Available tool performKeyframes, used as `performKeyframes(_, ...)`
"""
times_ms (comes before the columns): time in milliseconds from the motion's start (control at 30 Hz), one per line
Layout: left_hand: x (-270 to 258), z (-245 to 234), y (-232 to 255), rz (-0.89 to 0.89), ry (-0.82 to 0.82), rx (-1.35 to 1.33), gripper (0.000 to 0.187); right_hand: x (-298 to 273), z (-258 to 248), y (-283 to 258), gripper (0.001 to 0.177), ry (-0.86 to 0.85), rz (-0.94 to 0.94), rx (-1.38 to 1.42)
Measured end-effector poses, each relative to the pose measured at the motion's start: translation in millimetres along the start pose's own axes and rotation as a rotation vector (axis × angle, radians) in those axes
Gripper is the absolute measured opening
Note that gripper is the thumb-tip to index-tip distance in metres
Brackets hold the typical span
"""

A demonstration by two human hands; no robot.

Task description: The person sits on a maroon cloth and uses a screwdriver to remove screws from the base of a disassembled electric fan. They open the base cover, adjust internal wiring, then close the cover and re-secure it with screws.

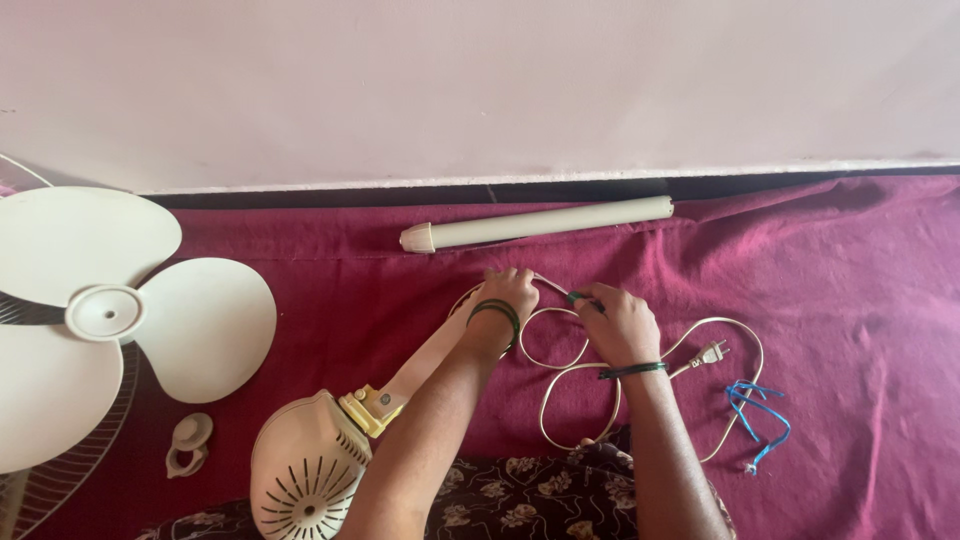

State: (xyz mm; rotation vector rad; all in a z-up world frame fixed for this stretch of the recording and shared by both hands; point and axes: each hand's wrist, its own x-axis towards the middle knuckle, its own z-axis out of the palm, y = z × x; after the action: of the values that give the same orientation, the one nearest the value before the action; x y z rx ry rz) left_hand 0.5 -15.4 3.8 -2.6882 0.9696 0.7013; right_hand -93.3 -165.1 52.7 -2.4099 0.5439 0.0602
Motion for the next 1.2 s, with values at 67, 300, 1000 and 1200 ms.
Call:
performKeyframes(67, 8, 2, -1, -0.014, 0.031, -0.006, 0.043, -1, -1, -2, 0.034, 0.002, -0.002, 0.004)
performKeyframes(300, 17, 4, 0, -0.032, 0.003, 0.003, 0.059, 5, 0, -4, 0.032, 0.018, -0.029, 0.021)
performKeyframes(1000, 1, 0, -6, 0.024, 0.028, -0.037, 0.034, 6, 0, -11, 0.029, 0.019, -0.061, 0.038)
performKeyframes(1200, 6, 8, -5, 0.020, 0.026, -0.002, 0.034, 6, 2, -10, 0.028, 0.028, -0.078, 0.053)
